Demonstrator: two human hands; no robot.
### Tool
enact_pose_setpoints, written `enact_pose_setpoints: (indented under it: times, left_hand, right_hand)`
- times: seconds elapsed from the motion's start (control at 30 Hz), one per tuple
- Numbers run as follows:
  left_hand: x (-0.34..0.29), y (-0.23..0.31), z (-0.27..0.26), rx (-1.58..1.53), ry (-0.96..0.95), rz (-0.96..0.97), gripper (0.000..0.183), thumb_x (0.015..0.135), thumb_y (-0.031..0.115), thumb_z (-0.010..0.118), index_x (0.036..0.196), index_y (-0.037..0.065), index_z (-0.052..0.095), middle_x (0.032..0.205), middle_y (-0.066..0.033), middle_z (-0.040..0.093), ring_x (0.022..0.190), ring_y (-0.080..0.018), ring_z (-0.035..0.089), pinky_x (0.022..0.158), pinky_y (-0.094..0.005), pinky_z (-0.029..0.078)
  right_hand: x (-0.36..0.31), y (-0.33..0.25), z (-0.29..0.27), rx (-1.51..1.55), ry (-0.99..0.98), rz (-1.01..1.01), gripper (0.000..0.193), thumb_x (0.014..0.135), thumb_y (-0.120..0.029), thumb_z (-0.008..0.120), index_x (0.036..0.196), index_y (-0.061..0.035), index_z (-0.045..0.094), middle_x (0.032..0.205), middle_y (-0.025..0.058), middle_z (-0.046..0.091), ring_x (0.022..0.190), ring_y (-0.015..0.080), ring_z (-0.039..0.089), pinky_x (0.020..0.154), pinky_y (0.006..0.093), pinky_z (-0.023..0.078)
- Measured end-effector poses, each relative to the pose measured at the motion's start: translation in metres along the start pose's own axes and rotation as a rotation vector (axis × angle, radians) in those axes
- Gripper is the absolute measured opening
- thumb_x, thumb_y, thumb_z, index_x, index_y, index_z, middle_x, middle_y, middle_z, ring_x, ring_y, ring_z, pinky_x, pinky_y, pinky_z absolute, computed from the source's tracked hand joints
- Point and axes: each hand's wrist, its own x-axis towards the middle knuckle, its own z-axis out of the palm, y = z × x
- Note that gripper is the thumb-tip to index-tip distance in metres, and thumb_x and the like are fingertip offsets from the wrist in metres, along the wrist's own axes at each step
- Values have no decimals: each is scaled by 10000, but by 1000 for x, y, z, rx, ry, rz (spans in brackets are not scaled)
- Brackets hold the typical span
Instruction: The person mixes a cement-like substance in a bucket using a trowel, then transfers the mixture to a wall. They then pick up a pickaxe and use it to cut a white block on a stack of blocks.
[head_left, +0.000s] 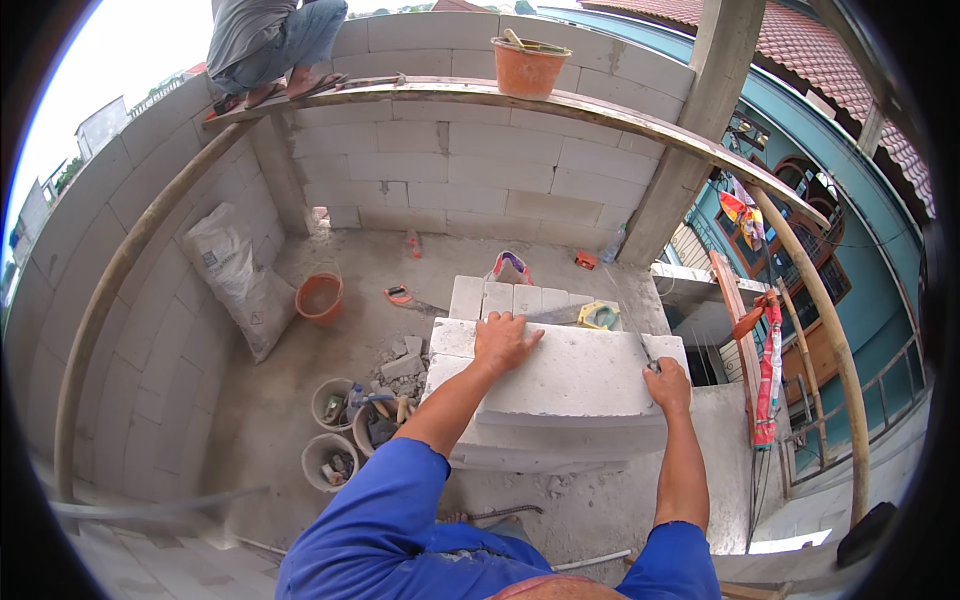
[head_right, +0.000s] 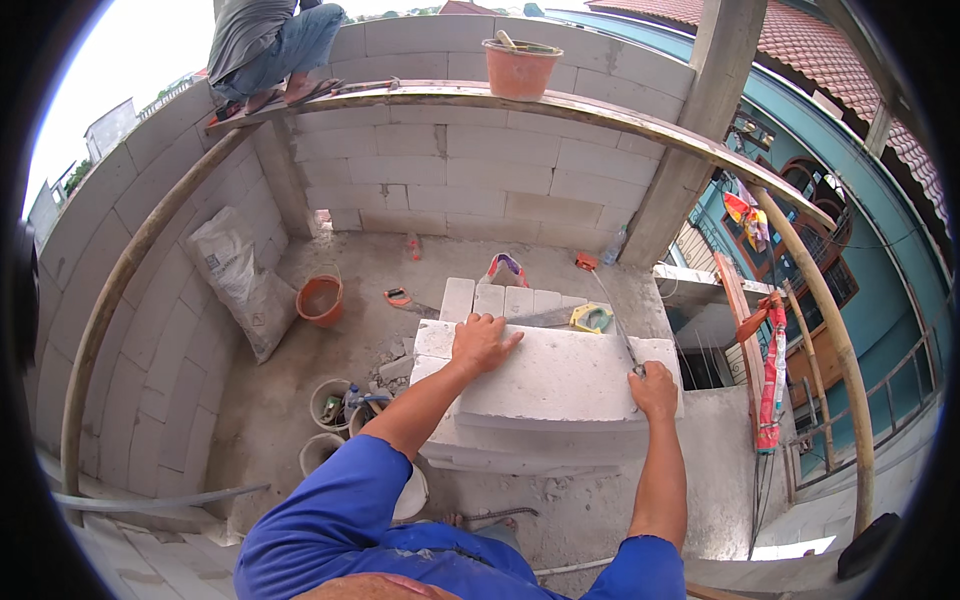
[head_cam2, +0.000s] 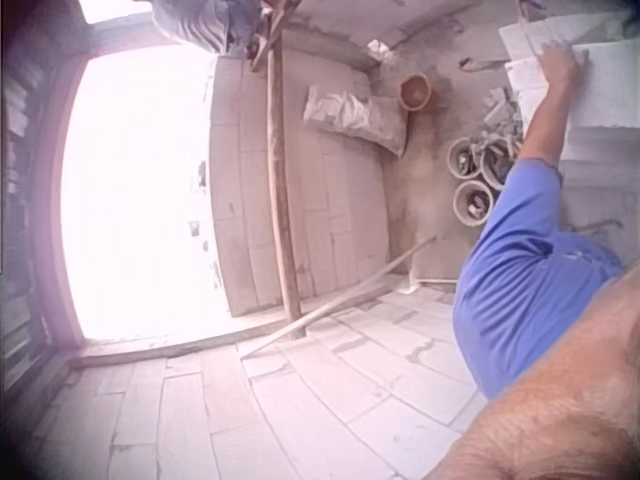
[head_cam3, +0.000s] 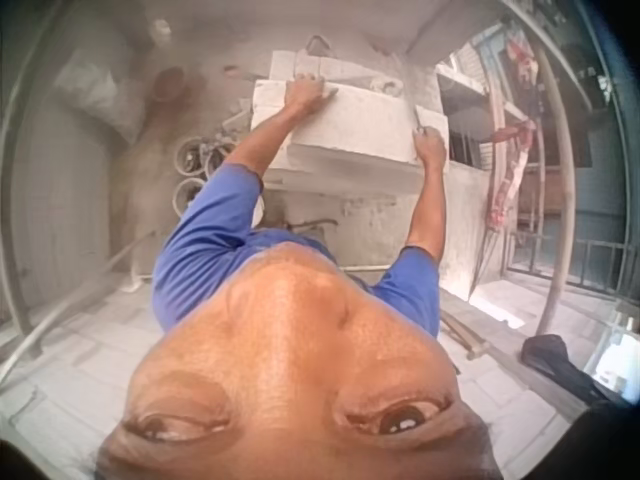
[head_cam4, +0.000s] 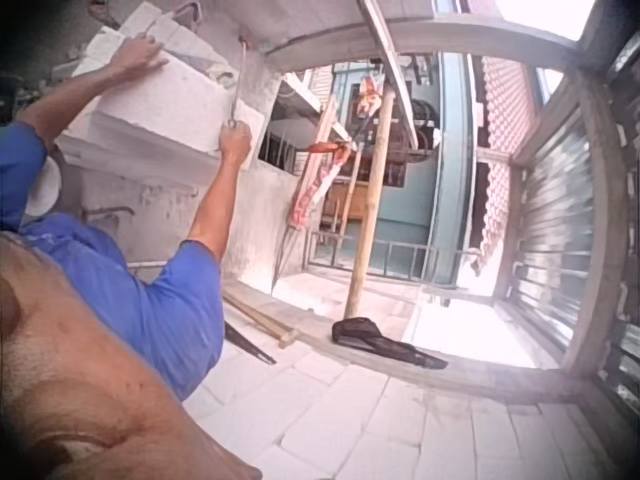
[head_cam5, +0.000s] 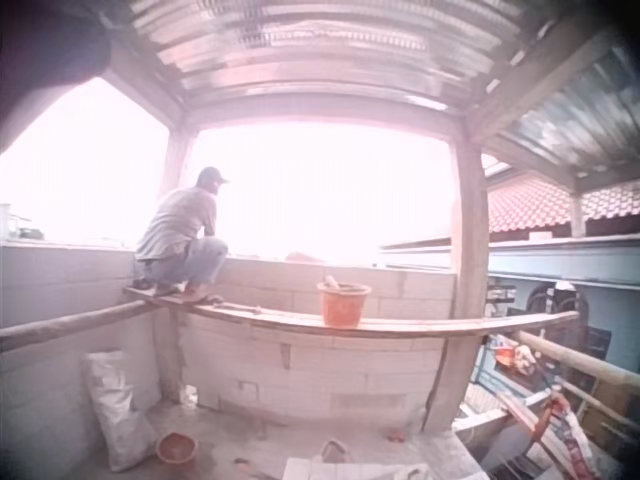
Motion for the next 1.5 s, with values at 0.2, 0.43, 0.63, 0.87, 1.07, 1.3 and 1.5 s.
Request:
enact_pose_setpoints:
  times: [0.2, 0.43, 0.63, 0.87, 1.07, 1.3, 1.5]
  left_hand:
    - [0, -1, 3, 8, 11, 5, 583, 1008, 607, 459, 1245, 116, 664, 1252, -108, 645, 1238, -304, 543, 982, -486, 434]
    - [-1, -1, 1, -2, 17, 18, 582, 995, 598, 490, 1241, 98, 658, 1246, -125, 656, 1228, -318, 561, 965, -491, 459]
    - [-1, 0, 1, -7, 20, 12, 595, 991, 604, 495, 1252, 91, 649, 1254, -128, 655, 1235, -319, 559, 972, -494, 461]
    - [-2, 0, 0, -10, 13, 5, 599, 996, 602, 487, 1256, 87, 647, 1269, -133, 647, 1250, -321, 549, 988, -496, 450]
    - [-1, -1, -2, 0, 4, 5, 600, 999, 604, 482, 1254, 88, 649, 1262, -130, 651, 1254, -315, 544, 990, -489, 448]
    - [-2, 5, -4, 3, -7, 13, 590, 1001, 596, 488, 1234, 83, 663, 1248, -127, 657, 1238, -312, 553, 985, -486, 448]
    - [0, 2, -2, 19, -3, -5, 588, 997, 592, 502, 1251, 83, 650, 1251, -124, 655, 1229, -312, 556, 985, -496, 441]
  right_hand:
    - [3, 7, 5, 10, 16, -24, 367, 843, -350, 714, 1000, -20, 681, 1127, 167, 677, 1096, 377, 633, 910, 508, 510]
    - [1, 3, 1, 21, -4, -6, 365, 845, -344, 714, 1019, -24, 685, 1153, 157, 677, 1121, 372, 623, 918, 511, 507]
    - [0, 4, 1, 37, 5, -5, 362, 850, -341, 708, 1021, -22, 684, 1157, 155, 675, 1127, 374, 621, 928, 512, 501]
    - [1, 2, 1, 8, -17, 0, 383, 853, -360, 700, 1020, -15, 679, 1158, 161, 670, 1133, 373, 618, 928, 520, 498]
    - [1, 0, 1, 21, -27, 7, 391, 851, -359, 701, 1036, -14, 683, 1162, 166, 671, 1135, 372, 618, 936, 515, 498]
    - [1, 9, 2, 13, -32, 7, 406, 854, -355, 698, 1085, -22, 685, 1166, 162, 676, 1140, 372, 618, 950, 503, 497]
    - [5, 4, 4, -8, -53, 9, 404, 875, -368, 679, 1095, -28, 685, 1205, 154, 658, 1168, 365, 602, 963, 506, 486]
